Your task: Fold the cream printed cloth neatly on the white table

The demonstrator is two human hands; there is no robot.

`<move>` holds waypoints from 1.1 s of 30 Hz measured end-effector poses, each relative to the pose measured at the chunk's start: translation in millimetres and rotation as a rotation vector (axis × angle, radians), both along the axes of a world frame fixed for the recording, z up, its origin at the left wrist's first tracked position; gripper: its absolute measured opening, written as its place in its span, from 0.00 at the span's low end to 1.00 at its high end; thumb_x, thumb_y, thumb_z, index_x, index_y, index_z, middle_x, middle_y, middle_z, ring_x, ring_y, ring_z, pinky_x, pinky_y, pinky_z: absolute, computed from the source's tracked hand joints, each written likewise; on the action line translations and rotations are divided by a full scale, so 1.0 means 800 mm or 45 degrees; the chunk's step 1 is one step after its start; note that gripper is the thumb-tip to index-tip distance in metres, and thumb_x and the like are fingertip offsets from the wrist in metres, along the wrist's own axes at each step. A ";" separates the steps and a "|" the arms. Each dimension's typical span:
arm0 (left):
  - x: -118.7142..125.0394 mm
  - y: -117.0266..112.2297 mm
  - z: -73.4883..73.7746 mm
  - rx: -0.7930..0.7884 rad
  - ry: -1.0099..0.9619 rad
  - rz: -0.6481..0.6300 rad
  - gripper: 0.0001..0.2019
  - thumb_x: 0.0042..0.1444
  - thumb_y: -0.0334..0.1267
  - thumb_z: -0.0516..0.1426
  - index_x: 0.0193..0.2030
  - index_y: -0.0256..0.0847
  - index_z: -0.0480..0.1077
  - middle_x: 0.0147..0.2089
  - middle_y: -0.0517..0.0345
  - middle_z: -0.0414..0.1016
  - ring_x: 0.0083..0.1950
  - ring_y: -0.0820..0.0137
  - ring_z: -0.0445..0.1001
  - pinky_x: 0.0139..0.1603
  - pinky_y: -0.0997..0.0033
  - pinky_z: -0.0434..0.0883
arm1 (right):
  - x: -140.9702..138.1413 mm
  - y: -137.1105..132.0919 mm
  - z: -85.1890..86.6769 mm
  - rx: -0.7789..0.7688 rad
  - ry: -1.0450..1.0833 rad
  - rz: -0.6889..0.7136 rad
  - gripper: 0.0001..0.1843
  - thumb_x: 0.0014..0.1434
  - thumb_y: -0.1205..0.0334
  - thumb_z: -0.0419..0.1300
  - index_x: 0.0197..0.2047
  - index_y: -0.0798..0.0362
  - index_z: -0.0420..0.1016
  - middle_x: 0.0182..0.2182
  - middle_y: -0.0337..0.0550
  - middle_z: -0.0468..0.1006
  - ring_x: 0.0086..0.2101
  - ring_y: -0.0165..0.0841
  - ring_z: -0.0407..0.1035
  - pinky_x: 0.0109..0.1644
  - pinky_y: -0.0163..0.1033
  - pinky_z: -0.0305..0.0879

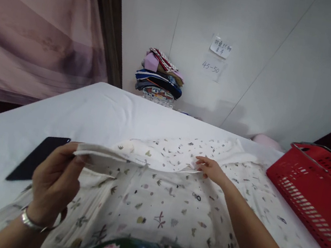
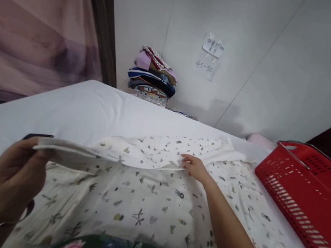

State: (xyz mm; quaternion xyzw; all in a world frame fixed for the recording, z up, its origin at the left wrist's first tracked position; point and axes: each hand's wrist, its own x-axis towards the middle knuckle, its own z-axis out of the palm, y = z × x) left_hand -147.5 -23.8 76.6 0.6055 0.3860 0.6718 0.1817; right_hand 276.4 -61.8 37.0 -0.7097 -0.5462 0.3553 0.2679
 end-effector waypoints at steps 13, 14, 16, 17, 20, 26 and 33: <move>0.001 -0.003 0.000 0.001 -0.029 0.138 0.11 0.48 0.33 0.60 0.41 0.40 0.74 0.33 0.62 0.74 0.32 0.79 0.70 0.35 0.81 0.67 | -0.005 0.011 -0.026 0.273 -1.041 0.406 0.20 0.57 0.64 0.51 0.53 0.48 0.68 0.52 0.47 0.68 0.51 0.39 0.61 0.48 0.41 0.62; 0.000 -0.003 0.000 -0.006 -0.015 0.151 0.11 0.48 0.34 0.60 0.40 0.39 0.73 0.33 0.61 0.74 0.33 0.79 0.69 0.35 0.81 0.67 | -0.001 0.015 -0.032 0.316 -1.073 0.404 0.19 0.56 0.66 0.51 0.51 0.49 0.69 0.50 0.46 0.69 0.50 0.39 0.61 0.49 0.41 0.62; -0.002 -0.003 0.001 -0.049 -0.001 0.156 0.10 0.49 0.34 0.60 0.40 0.38 0.73 0.33 0.61 0.73 0.32 0.78 0.69 0.35 0.80 0.67 | 0.010 0.018 -0.036 0.378 -1.102 0.391 0.18 0.56 0.69 0.50 0.48 0.51 0.71 0.48 0.47 0.72 0.48 0.38 0.63 0.49 0.41 0.62; -0.003 -0.002 0.002 -0.078 -0.014 0.145 0.10 0.49 0.35 0.60 0.40 0.38 0.72 0.32 0.62 0.73 0.32 0.78 0.68 0.35 0.79 0.66 | 0.017 0.017 -0.036 0.393 -1.104 0.379 0.18 0.55 0.70 0.49 0.47 0.52 0.72 0.46 0.48 0.73 0.47 0.38 0.64 0.49 0.42 0.62; -0.006 0.000 0.008 -0.168 -0.127 0.061 0.09 0.51 0.37 0.59 0.39 0.37 0.71 0.32 0.62 0.71 0.33 0.77 0.66 0.36 0.78 0.65 | 0.043 0.006 -0.026 0.495 -1.130 0.287 0.17 0.55 0.70 0.47 0.45 0.56 0.72 0.43 0.53 0.74 0.44 0.41 0.65 0.48 0.47 0.62; -0.001 0.007 0.020 -0.362 -0.343 -0.081 0.09 0.50 0.42 0.58 0.34 0.38 0.69 0.29 0.63 0.66 0.30 0.77 0.61 0.31 0.79 0.61 | 0.086 -0.031 -0.029 0.849 -1.195 0.441 0.15 0.56 0.64 0.48 0.40 0.51 0.74 0.40 0.50 0.74 0.43 0.40 0.67 0.46 0.46 0.64; 0.008 0.014 0.029 -0.580 -0.555 -0.285 0.09 0.49 0.42 0.59 0.29 0.38 0.66 0.23 0.65 0.60 0.23 0.79 0.56 0.24 0.80 0.55 | 0.083 -0.047 -0.066 0.893 -1.169 0.501 0.17 0.57 0.61 0.47 0.44 0.51 0.74 0.42 0.50 0.75 0.42 0.41 0.69 0.46 0.48 0.67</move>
